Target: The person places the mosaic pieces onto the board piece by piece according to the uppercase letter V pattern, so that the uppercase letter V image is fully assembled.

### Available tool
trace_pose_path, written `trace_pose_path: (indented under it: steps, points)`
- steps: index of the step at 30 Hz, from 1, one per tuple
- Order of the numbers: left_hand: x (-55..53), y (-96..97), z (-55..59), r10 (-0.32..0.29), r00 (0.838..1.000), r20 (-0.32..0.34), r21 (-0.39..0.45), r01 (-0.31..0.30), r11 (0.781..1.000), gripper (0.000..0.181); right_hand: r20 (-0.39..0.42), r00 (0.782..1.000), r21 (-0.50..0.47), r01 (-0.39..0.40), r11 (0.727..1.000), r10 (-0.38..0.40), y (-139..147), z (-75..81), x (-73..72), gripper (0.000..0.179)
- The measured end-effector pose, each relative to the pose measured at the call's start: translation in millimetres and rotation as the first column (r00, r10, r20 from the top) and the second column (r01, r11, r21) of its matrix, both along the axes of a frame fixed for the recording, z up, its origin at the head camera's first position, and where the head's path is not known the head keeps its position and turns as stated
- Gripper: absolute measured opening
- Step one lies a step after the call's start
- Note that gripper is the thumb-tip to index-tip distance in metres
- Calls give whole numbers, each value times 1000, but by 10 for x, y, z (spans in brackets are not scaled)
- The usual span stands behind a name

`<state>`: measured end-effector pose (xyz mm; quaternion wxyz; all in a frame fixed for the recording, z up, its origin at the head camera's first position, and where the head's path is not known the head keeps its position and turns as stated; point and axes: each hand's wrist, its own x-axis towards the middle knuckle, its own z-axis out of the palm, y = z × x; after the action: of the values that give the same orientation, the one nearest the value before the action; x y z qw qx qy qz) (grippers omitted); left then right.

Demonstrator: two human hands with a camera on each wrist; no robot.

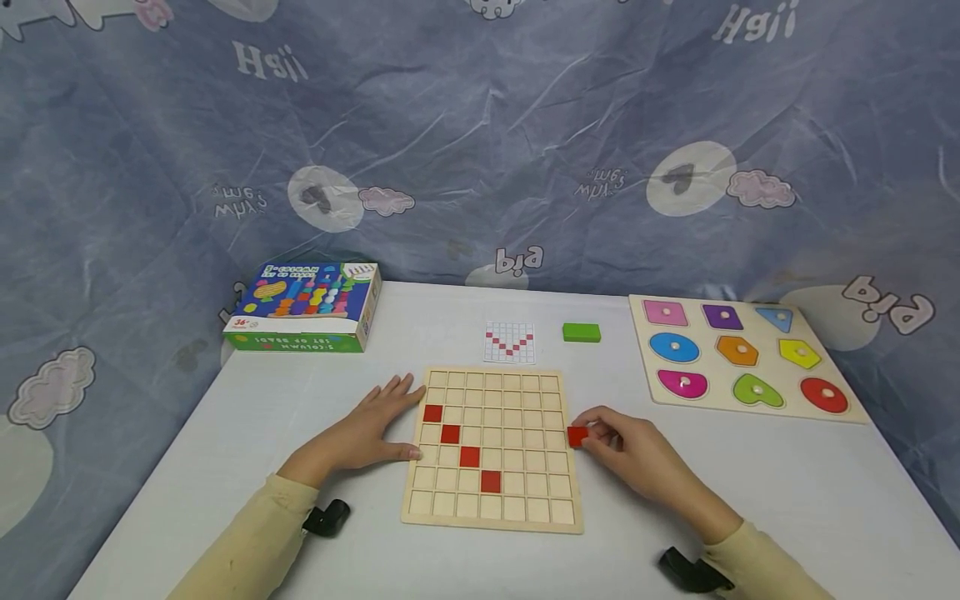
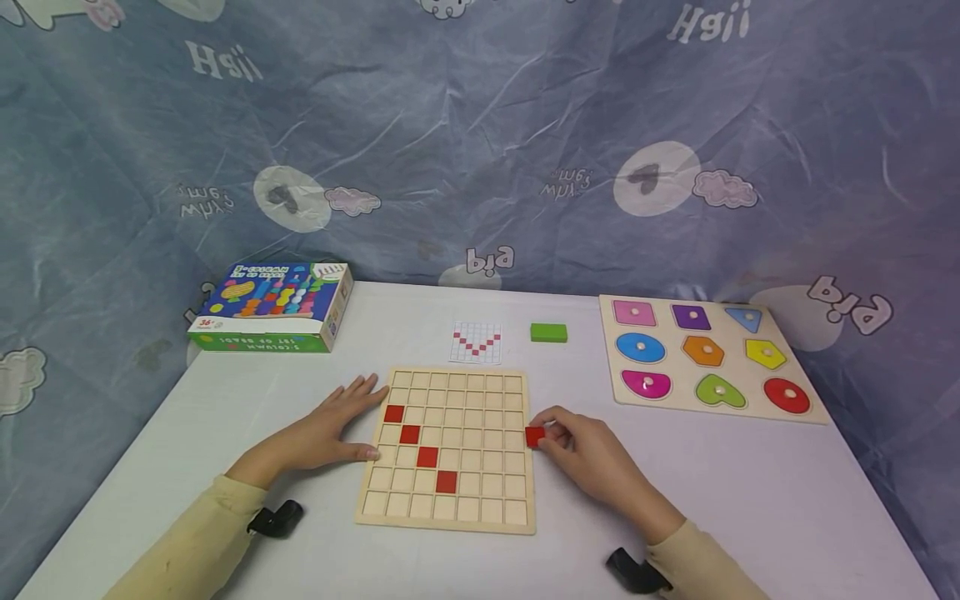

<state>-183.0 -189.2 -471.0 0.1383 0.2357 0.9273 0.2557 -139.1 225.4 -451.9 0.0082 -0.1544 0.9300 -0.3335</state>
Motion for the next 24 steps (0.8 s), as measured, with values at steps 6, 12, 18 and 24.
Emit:
trace_pose_path:
  steps: [6,12,18,24]
  points:
    - [-9,1,-25,5,1000,-8,-18,-5,1000,102,1,1000,-11,-18,1000,18,-76,-4,23,22]
    - [-12,2,-33,4,1000,-14,-18,-5,1000,102,-2,999,-21,-32,999,32,-162,-7,55,21]
    - [-11,2,-36,6,1000,-15,-19,-6,1000,102,24,999,-27,-39,999,40,-258,-2,88,20]
    - [-12,5,-36,4,1000,-13,-18,-4,1000,102,43,998,-31,-47,998,48,-361,-4,105,20]
